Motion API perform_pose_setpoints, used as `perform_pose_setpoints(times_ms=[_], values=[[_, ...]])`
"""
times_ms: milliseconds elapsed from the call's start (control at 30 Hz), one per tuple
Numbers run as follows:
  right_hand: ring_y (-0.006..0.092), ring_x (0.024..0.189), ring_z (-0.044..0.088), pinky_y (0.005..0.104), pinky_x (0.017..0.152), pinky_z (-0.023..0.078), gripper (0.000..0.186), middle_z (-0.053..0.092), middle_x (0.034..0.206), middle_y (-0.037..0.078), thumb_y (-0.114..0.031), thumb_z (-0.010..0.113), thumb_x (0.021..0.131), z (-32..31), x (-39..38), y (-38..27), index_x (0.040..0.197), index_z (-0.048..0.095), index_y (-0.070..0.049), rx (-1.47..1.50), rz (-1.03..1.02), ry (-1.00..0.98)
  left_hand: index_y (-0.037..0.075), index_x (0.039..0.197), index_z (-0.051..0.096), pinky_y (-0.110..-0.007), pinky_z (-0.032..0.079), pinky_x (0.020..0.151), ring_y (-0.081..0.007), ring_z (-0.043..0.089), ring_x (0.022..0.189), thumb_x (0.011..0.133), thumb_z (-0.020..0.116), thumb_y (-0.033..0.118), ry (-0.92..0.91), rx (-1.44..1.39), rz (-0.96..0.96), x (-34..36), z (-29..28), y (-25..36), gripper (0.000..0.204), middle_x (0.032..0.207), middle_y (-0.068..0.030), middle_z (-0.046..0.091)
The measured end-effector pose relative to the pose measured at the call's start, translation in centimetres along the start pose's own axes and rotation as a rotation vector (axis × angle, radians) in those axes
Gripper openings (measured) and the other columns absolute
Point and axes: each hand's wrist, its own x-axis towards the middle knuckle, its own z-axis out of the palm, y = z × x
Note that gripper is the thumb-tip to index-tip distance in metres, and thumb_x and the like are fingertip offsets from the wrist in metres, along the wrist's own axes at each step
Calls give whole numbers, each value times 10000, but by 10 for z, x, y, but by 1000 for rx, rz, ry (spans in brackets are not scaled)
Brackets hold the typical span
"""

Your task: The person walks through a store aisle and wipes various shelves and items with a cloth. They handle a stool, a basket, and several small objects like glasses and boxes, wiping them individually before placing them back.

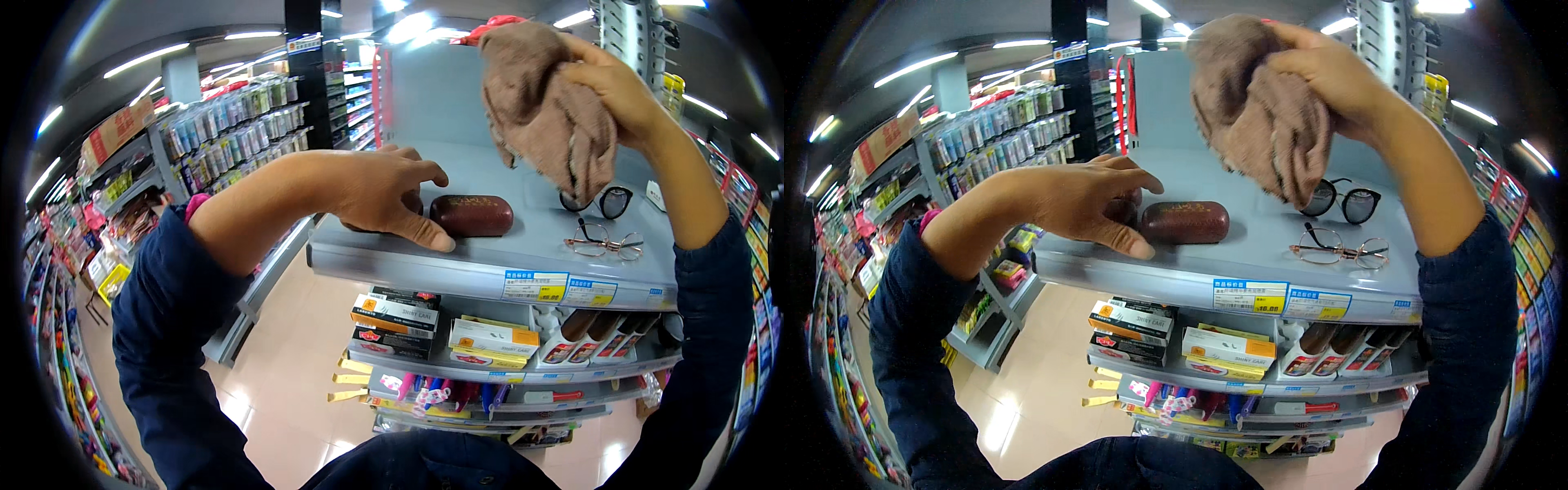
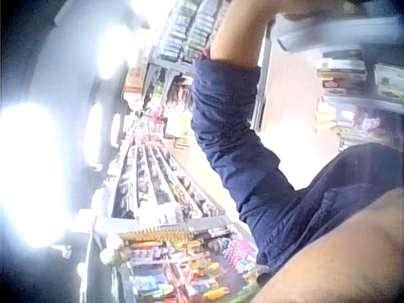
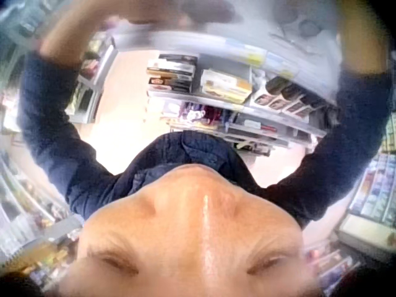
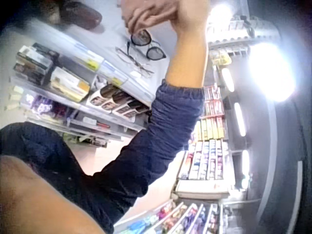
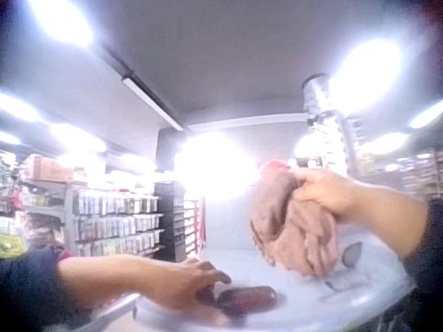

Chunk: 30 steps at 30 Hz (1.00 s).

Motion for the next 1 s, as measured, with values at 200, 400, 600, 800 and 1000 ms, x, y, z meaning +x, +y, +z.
perform_pose_setpoints(times_ms=[200, 400, 600, 800, 1000], values=[[146, 990, 590, 245, 842, 499, 400, 586, 1116, 110, -35, 497, 849, 33, 13, 4, 1248, 496, 4, -193, -73, -64, 8, 1265, 484, -496, 364, 991, -391, 447, 1173, 666, 688, 642, 157, -91, 152, -11, -1, -27, 896, 1244, -245, 464], [174, 1014, 575, 280, 877, 456, 356, 590, 1133, 101, -85, 472, 878, 57, 31, 9, 1222, 506, 3, -429, 22, -19, 2, 1076, 627, -454, 267, 1034, -316, 523, 1065, 763, 656, 564, 214, 63, 207, 6, 13, -5, 644, 1051, -190, 593], [332, 1191, 489, 368, 987, 386, 609, 467, 1301, 262, -299, 561, 878, 116, -3, 11, 1323, 356, 64, -622, 243, -232, 40, 986, 666, -548, 184, 1040, -309, 565, 998, 767, 691, 401, 244, 26, 64, 8, 25, -3, 423, 940, -165, 637], [351, 1244, 436, 357, 1036, 338, 737, 416, 1325, 309, -360, 588, 870, 100, -16, 8, 1368, 273, 83, -651, 141, -395, 20, 886, 656, -619, 178, 1039, -337, 612, 931, 713, 667, 351, 384, 9, 148, 8, 32, -2, 373, 857, -169, 661], [334, 1178, 495, 355, 1005, 372, 707, 475, 1263, 285, -345, 605, 858, 84, -17, 11, 1351, 309, 66, -584, -115, -173, -27, 843, 608, -412, 463, 851, -350, 614, 859, 664, 710, 253, 679, -168, 258, 10, 28, 5, 348, 816, -205, 625]])
